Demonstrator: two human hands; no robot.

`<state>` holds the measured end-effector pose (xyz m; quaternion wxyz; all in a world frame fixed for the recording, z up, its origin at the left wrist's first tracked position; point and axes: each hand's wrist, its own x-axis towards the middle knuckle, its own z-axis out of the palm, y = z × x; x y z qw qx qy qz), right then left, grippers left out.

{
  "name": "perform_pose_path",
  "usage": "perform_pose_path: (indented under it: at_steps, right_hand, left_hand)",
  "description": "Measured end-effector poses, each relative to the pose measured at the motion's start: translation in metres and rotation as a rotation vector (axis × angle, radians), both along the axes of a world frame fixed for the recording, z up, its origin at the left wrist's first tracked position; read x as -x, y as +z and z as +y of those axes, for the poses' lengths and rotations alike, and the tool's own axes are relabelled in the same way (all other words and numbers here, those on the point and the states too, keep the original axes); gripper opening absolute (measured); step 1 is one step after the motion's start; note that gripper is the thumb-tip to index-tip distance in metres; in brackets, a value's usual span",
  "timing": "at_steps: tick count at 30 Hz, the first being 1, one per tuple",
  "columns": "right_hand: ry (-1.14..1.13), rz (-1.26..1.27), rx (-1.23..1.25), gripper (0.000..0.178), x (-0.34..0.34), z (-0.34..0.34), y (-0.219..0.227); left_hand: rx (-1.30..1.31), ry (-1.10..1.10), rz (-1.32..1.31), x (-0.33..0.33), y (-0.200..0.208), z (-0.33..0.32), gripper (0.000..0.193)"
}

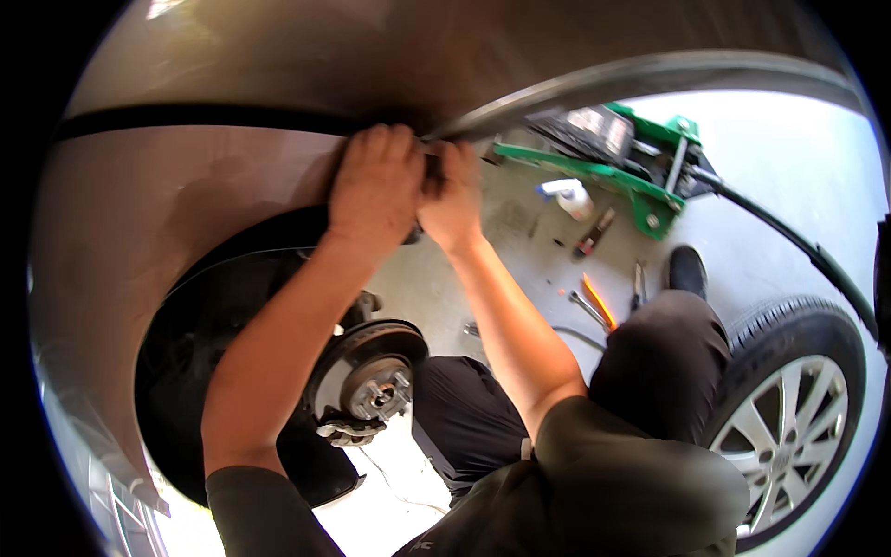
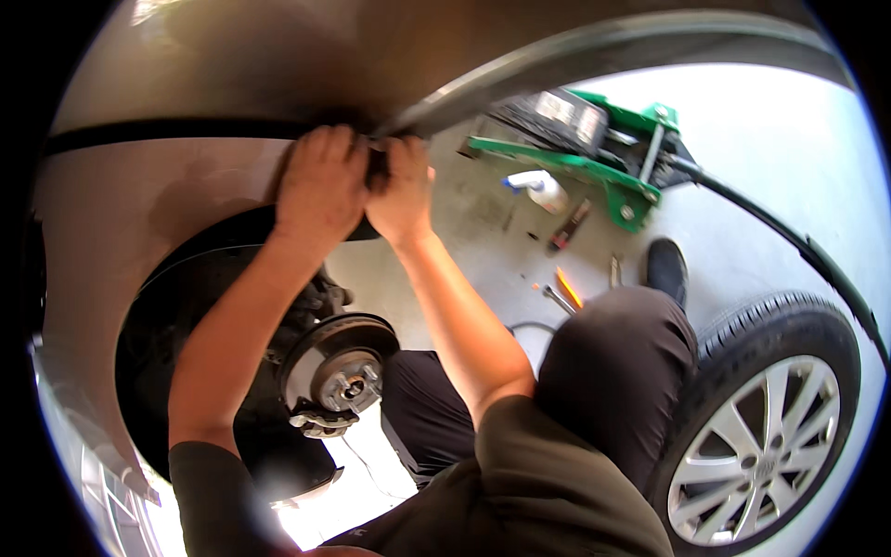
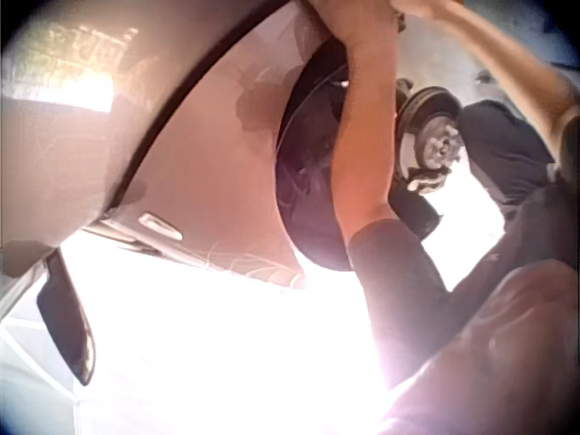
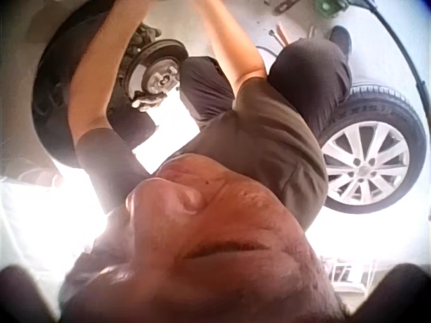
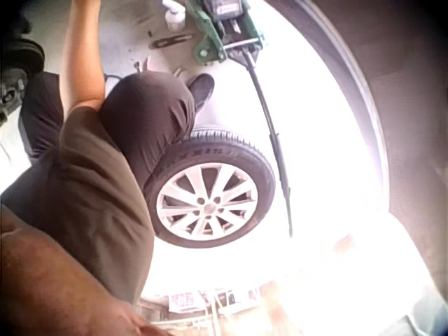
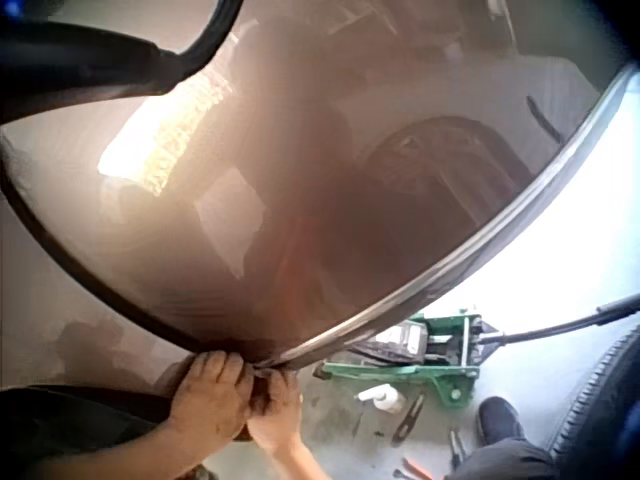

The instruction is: The person uses a prying tool to separate a car panel, then uses a socket wrench to remove fasteners from behind the panel.

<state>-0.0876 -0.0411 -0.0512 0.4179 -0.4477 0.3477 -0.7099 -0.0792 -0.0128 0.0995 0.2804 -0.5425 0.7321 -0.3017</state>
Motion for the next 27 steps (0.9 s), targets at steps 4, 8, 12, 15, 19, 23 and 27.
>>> perform_pose_path:
  at_steps: [4,8,12,15,19,23,27]
  right_hand:
    - [0.024,-0.015,0.059,0.037,0.001,0.000,0.003]
    - [0.002,-0.010,0.098,0.034,0.007,0.001,-0.006]
    - [0.057,-0.046,0.046,0.043,0.008,0.017,0.004]
    - [0.029,0.027,0.086,0.053,0.000,0.022,0.006]
    - [0.048,0.183,0.140,0.061,0.003,0.015,0.000]
    - [0.072,0.225,0.152,0.058,0.007,0.007,-0.003]
    - [0.124,0.053,0.101,0.045,0.018,0.004,0.008]
  left_hand:
    - [0.125,-0.119,-0.203,-0.014,-0.010,0.010,0.037]
    - [0.059,0.041,-0.253,0.012,-0.017,-0.003,0.041]
    - [0.043,0.156,-0.220,0.021,-0.017,-0.005,0.036]
    - [0.097,0.163,-0.171,0.021,-0.014,-0.008,0.031]
    - [0.103,0.218,-0.120,0.030,-0.011,-0.010,0.028]
    - [0.075,0.290,-0.132,0.039,-0.011,-0.012,0.030]
    - [0.072,0.318,-0.126,0.042,-0.011,-0.011,0.032]
